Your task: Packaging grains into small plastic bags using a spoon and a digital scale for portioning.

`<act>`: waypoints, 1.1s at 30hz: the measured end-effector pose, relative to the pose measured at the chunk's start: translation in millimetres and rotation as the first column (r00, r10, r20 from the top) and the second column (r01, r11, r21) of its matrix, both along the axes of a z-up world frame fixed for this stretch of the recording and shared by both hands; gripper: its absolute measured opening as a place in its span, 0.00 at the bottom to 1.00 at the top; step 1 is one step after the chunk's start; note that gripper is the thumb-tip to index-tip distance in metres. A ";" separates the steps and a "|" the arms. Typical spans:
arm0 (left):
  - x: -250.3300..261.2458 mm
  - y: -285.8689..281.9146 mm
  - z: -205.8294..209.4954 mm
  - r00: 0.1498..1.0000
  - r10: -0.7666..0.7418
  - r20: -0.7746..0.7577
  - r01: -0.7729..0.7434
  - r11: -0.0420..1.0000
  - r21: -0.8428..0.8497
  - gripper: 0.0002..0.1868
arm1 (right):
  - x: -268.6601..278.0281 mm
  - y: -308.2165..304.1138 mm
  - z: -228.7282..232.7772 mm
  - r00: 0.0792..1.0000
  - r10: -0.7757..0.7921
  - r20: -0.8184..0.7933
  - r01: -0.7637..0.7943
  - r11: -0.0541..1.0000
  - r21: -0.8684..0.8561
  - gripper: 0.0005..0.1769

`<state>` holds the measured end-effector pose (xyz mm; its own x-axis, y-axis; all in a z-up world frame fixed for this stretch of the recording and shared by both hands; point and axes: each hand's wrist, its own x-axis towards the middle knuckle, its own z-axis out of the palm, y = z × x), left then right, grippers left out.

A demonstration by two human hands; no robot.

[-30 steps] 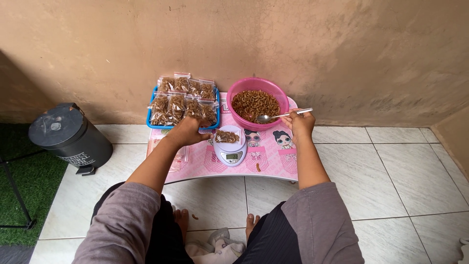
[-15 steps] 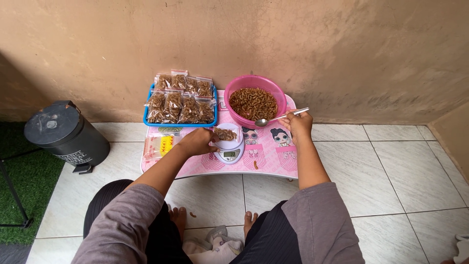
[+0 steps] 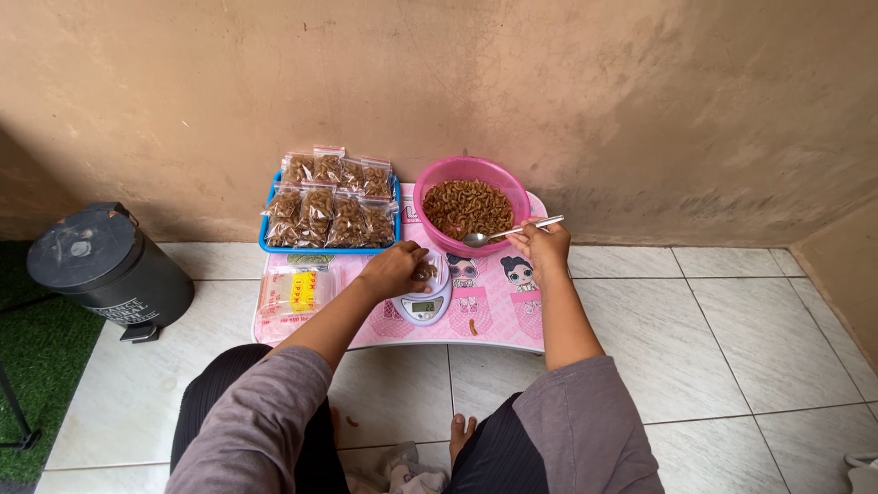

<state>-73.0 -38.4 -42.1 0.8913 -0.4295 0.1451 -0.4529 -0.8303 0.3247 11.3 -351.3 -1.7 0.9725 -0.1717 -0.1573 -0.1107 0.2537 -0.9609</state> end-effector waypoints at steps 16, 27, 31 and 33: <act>28.6 4.0 16.4 0.971 -0.013 -0.237 -0.049 0.966 -0.254 0.26 | 11.7 24.6 6.6 0.998 0.057 0.013 -0.058 0.998 0.013 0.12; 48.2 14.5 52.3 0.996 0.063 -0.062 -0.081 0.933 -0.351 0.25 | -11.6 75.0 55.1 0.940 0.209 0.270 -0.194 0.978 -0.083 0.07; 57.5 18.9 46.9 0.997 0.082 -0.016 -0.081 0.926 -0.369 0.24 | -6.1 80.9 50.0 0.933 0.226 0.281 -0.208 0.974 -0.094 0.07; 57.3 20.2 49.6 0.998 0.065 0.010 -0.057 0.936 -0.349 0.24 | -2.6 81.5 43.1 0.933 0.249 0.259 -0.234 0.968 -0.090 0.08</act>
<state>-15.7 -18.3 7.5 0.9092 -0.2938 0.2949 -0.4151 -0.6932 0.5892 8.6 -269.8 41.3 0.9906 0.0728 0.1158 0.0997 0.1958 -0.9756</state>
